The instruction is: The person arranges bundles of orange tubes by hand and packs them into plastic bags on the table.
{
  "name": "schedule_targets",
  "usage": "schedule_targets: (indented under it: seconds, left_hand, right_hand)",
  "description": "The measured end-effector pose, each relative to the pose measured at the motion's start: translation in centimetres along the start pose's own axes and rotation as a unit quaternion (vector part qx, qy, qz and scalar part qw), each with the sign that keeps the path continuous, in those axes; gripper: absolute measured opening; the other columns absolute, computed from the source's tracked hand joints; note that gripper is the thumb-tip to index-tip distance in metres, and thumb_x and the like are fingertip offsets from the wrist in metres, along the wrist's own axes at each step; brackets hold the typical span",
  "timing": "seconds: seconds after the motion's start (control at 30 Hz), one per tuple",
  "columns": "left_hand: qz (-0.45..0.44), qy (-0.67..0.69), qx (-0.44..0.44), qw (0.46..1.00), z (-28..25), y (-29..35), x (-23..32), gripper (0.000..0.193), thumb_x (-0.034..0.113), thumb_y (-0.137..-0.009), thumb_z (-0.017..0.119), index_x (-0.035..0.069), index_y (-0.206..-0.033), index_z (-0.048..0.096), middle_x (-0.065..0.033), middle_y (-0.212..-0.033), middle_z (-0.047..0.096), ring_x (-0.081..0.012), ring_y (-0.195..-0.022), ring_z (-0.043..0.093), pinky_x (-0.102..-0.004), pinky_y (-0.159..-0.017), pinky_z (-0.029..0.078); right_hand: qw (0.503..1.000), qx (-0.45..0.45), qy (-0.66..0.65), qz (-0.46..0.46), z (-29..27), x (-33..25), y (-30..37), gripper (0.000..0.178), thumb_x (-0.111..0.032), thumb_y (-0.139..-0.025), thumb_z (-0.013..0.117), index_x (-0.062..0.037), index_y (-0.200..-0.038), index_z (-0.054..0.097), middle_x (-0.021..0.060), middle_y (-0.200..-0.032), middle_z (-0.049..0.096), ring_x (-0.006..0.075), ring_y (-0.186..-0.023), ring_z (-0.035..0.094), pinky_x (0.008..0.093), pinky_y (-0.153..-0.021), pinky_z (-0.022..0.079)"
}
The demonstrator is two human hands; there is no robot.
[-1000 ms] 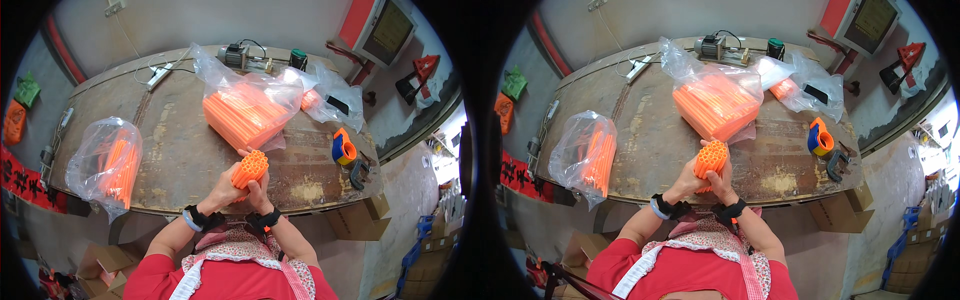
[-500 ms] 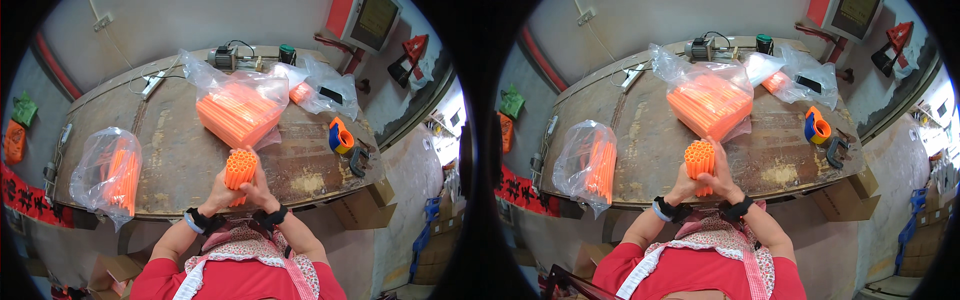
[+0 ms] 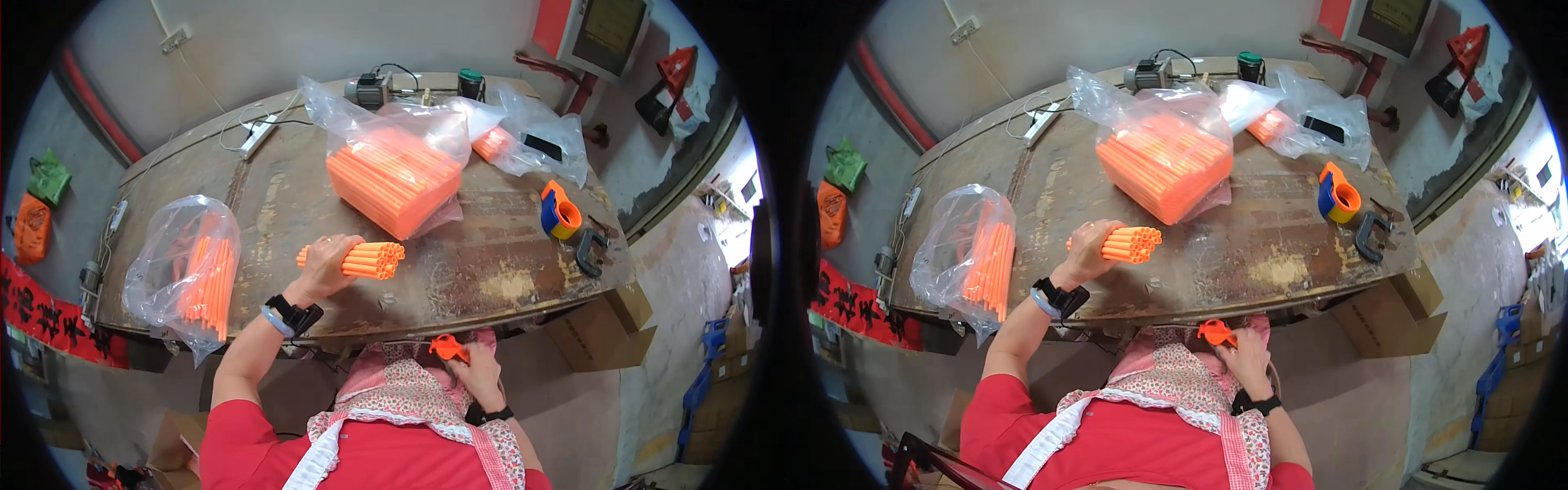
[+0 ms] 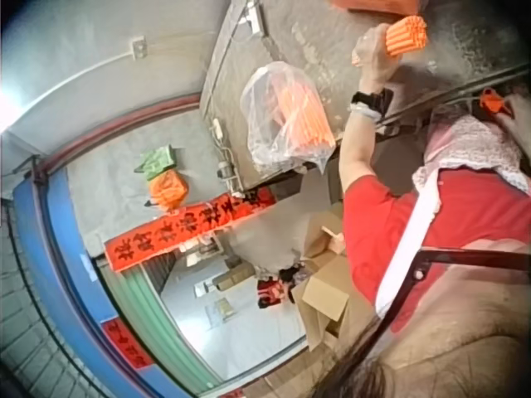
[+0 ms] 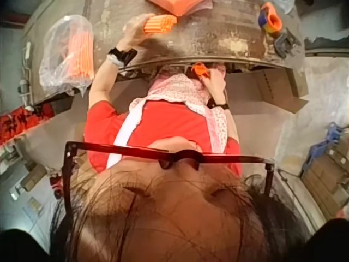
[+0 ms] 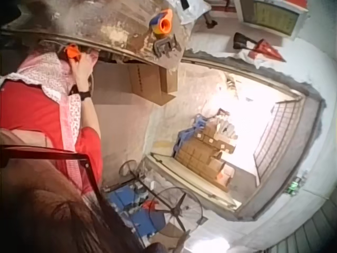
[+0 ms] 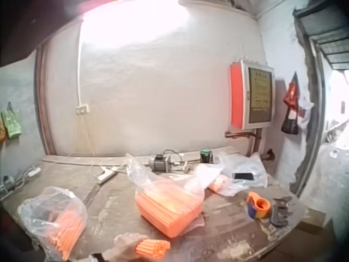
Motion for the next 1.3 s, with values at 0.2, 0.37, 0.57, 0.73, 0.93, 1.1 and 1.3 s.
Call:
schedule_targets:
  seconds: [0.2, 0.37, 0.57, 0.73, 0.93, 1.1, 1.3]
  left_hand:
    - [0.040, -0.097, -0.146, 0.984, 5.1, 1.7, -1.1, 0.048, 0.015, -0.064, 0.075, 0.012, -0.108, 0.055, -0.0061, -0.089, 0.061, -0.0261, -0.086, 0.062, -0.0400, -0.075, 0.046]
    - [0.059, -0.113, -0.159, 0.979, 5.8, 2.1, -0.9, 0.047, 0.014, -0.065, 0.073, 0.012, -0.109, 0.055, -0.0059, -0.089, 0.060, -0.0264, -0.085, 0.062, -0.0396, -0.076, 0.046]
    - [0.087, -0.161, -0.236, 0.954, 8.5, 2.3, -0.7, 0.044, 0.012, -0.069, 0.067, 0.011, -0.111, 0.054, -0.0085, -0.085, 0.059, -0.0293, -0.082, 0.061, -0.0398, -0.076, 0.046]
    - [0.048, -0.127, -0.327, 0.935, 10.1, 1.5, -1.6, 0.043, 0.010, -0.069, 0.067, 0.009, -0.110, 0.052, -0.0127, -0.087, 0.059, -0.0336, -0.087, 0.061, -0.0424, -0.076, 0.047]
    - [0.105, -0.128, -0.322, 0.932, 9.6, 1.3, -0.3, 0.036, 0.007, -0.072, 0.063, 0.008, -0.106, 0.051, -0.0118, -0.083, 0.059, -0.0330, -0.081, 0.062, -0.0421, -0.073, 0.047]
    - [0.120, -0.168, -0.314, 0.927, 9.9, 1.7, -0.3, 0.038, 0.007, -0.074, 0.062, 0.010, -0.109, 0.050, -0.0083, -0.084, 0.056, -0.0284, -0.082, 0.062, -0.0390, -0.077, 0.045]
    - [0.180, -0.204, -0.275, 0.922, 8.9, 1.3, 0.8, 0.031, 0.009, -0.076, 0.059, 0.011, -0.106, 0.052, -0.0068, -0.081, 0.054, -0.0265, -0.078, 0.061, -0.0375, -0.077, 0.046]
  right_hand:
    - [0.987, -0.137, 0.081, 0.014, 2.6, 3.6, -1.4, 0.052, -0.040, -0.070, 0.074, -0.0040, -0.106, 0.063, 0.0162, -0.087, 0.061, 0.0336, -0.087, 0.061, 0.0415, -0.073, 0.049]
    - [0.917, -0.384, -0.094, 0.053, 0.7, 2.1, 2.0, 0.047, -0.023, -0.072, 0.069, -0.0026, -0.114, 0.062, 0.0181, -0.103, 0.064, 0.0276, -0.081, 0.067, 0.0335, -0.075, 0.052]
    - [0.761, -0.372, -0.486, 0.214, -1.0, 0.8, 8.4, 0.048, -0.011, -0.081, 0.066, -0.0008, -0.126, 0.052, 0.0039, -0.107, 0.058, 0.0113, -0.103, 0.053, 0.0283, -0.092, 0.043]
    - [0.827, -0.288, -0.464, 0.134, -3.7, -0.5, 5.7, 0.047, -0.015, -0.090, 0.061, -0.0024, -0.132, 0.044, 0.0017, -0.100, 0.056, 0.0096, -0.090, 0.053, 0.0251, -0.082, 0.044]
    - [0.855, -0.231, -0.429, 0.178, -4.7, 0.5, 4.1, 0.045, -0.014, -0.090, 0.061, -0.0017, -0.131, 0.045, 0.0019, -0.097, 0.056, 0.0073, -0.077, 0.052, 0.0227, -0.069, 0.046]
    - [0.890, -0.196, -0.395, 0.120, -5.8, -0.3, 3.7, 0.042, -0.016, -0.090, 0.062, -0.0011, -0.127, 0.049, 0.0030, -0.093, 0.058, 0.0073, -0.074, 0.053, 0.0237, -0.065, 0.046]
    - [0.887, -0.171, -0.394, 0.168, -6.1, 0.3, 4.0, 0.041, -0.017, -0.089, 0.063, -0.0012, -0.125, 0.051, 0.0030, -0.082, 0.059, 0.0078, -0.067, 0.054, 0.0254, -0.060, 0.046]
Point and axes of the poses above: each hand's wrist, its own y-axis away from the middle knuckle, its own z-axis out of the palm, x = y × z, the point moved 8 cm from there along -y, towards the middle knuckle
